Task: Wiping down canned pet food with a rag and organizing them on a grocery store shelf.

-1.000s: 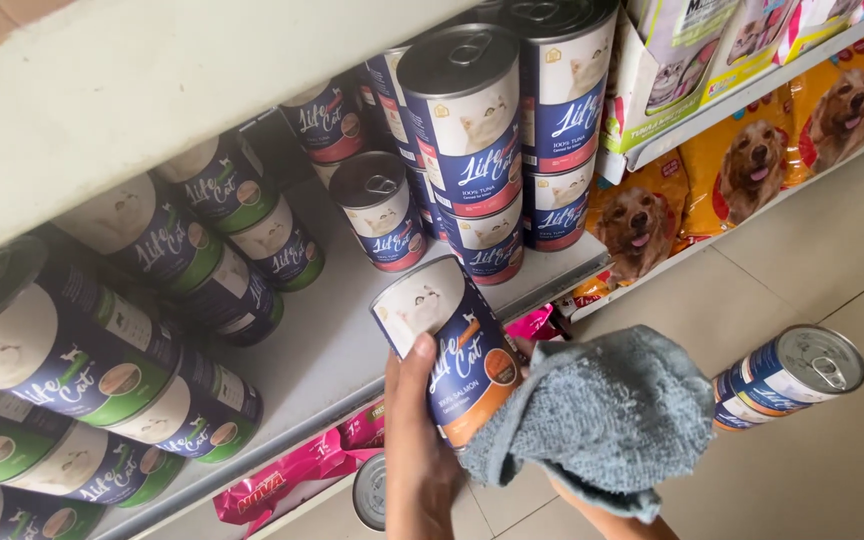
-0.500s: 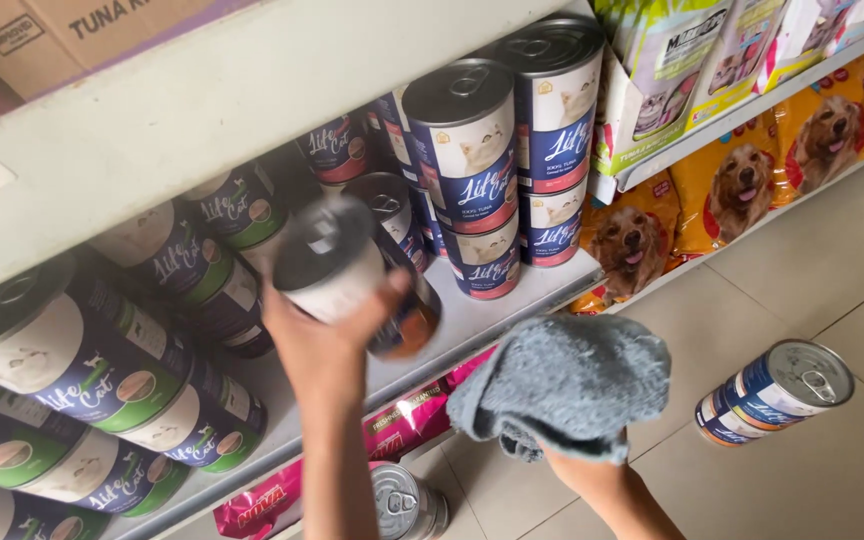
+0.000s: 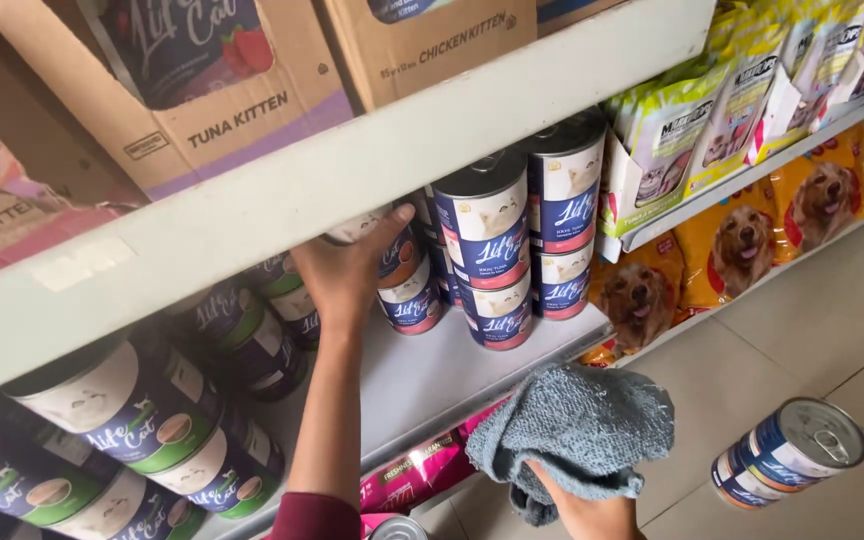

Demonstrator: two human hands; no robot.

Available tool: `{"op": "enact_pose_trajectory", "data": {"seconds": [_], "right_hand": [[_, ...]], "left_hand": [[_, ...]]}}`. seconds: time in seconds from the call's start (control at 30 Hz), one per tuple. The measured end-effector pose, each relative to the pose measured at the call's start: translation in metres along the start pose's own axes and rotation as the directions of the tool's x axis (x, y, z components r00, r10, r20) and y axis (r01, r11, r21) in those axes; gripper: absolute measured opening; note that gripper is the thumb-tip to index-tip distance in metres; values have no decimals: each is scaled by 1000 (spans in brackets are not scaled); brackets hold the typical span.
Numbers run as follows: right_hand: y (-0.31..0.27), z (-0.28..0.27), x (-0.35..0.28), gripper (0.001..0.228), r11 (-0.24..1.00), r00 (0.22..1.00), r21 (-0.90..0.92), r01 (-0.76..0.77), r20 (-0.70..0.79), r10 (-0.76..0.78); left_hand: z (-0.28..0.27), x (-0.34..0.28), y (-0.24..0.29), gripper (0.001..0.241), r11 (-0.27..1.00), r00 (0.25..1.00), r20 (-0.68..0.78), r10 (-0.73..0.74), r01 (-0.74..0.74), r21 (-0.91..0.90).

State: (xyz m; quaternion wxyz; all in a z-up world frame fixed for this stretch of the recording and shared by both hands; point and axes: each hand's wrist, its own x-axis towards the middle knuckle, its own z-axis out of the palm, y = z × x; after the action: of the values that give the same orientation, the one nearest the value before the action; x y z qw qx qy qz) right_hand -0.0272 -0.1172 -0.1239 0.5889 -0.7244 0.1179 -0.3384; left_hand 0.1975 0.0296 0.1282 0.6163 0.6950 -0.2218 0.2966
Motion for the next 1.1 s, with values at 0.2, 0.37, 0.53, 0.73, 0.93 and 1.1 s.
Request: {"op": "enact_pose_trajectory", "data": {"seconds": [0.2,0.37,0.53,0.73,0.93,1.1], "right_hand": [[3,0,5,38,995,996,-59,-77,39,80],[34,-5,5,33,985,988,-138,-107,94,121],[12,0,4,33,998,996,-19,-61,64,62],[41,5,-1,37,982,980,-81,-173,83,179],[25,17,-5,41,998,995,-31,-54,77,56],[-2,23,-2,35,1000,997,27,-15,77,13]], "left_hand": [[4,4,-7,57,995,994,98,51,-58,75],[-11,-1,-21,67,996,964,267,7,-30,80],[-10,-10,-26,78,991,953,284,-110,128,-46],[-13,-11,-12,78,995,970,232,-68,49,86],[-14,-15,-15,75,990,959,251,-131,112,85],[-9,-20,-23,80,982,961,207,-181,165,91]]}}
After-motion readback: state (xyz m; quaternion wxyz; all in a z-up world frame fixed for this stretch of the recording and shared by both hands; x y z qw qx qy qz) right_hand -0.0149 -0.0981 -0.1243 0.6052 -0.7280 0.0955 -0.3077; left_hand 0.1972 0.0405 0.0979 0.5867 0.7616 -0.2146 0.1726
